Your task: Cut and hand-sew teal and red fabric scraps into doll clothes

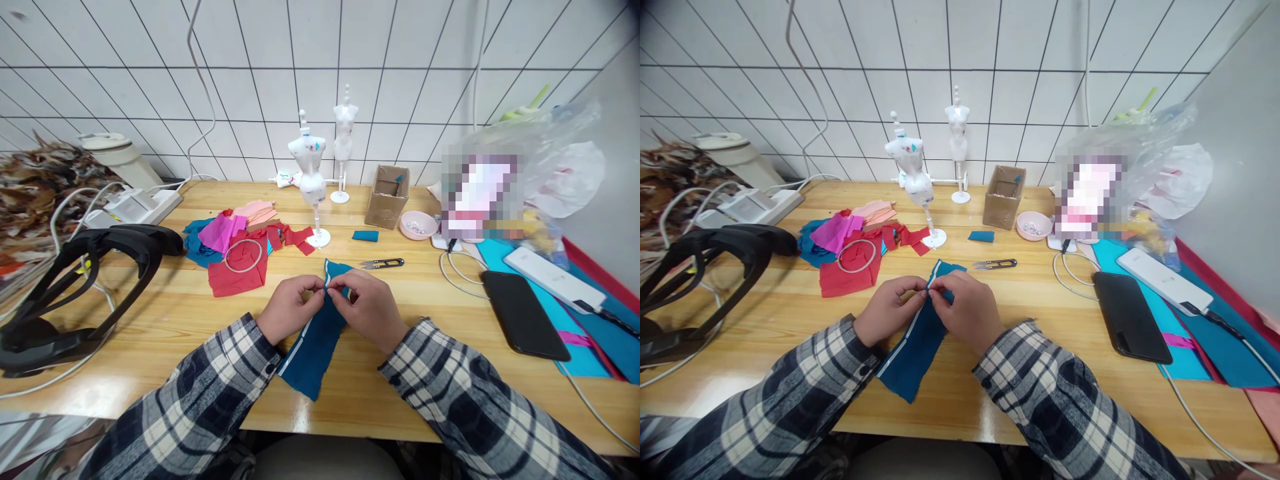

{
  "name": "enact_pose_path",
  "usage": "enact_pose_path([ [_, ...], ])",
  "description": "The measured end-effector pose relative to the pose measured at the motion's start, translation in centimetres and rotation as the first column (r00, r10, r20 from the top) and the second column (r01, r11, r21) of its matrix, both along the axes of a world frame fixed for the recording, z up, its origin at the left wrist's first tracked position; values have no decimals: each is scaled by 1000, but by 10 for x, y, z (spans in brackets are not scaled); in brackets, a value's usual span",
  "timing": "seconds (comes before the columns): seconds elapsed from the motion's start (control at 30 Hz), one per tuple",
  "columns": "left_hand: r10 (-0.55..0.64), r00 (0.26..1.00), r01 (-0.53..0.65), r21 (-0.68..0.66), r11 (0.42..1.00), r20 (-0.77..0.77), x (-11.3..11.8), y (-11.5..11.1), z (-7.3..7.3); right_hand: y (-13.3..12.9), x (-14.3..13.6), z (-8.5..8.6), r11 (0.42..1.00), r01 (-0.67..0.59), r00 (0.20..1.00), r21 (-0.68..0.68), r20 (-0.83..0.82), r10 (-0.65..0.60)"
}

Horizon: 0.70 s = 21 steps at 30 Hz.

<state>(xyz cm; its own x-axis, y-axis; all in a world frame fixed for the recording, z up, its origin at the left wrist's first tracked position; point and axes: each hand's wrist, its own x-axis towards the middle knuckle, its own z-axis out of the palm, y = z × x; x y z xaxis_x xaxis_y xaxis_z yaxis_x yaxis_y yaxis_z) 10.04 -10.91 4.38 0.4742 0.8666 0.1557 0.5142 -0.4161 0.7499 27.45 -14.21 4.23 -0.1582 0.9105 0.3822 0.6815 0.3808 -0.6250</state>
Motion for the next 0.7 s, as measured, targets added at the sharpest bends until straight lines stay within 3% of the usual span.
enact_pose_path([
  [0.5,-70,996,73,57,996,-55,-1,0,-3,6,0,-2,996,13,994,-91,-104,-22],
  [0.7,-94,996,94,3,996,-13,-2,-1,1,7,3,-3,994,-11,988,-111,-157,-7],
])
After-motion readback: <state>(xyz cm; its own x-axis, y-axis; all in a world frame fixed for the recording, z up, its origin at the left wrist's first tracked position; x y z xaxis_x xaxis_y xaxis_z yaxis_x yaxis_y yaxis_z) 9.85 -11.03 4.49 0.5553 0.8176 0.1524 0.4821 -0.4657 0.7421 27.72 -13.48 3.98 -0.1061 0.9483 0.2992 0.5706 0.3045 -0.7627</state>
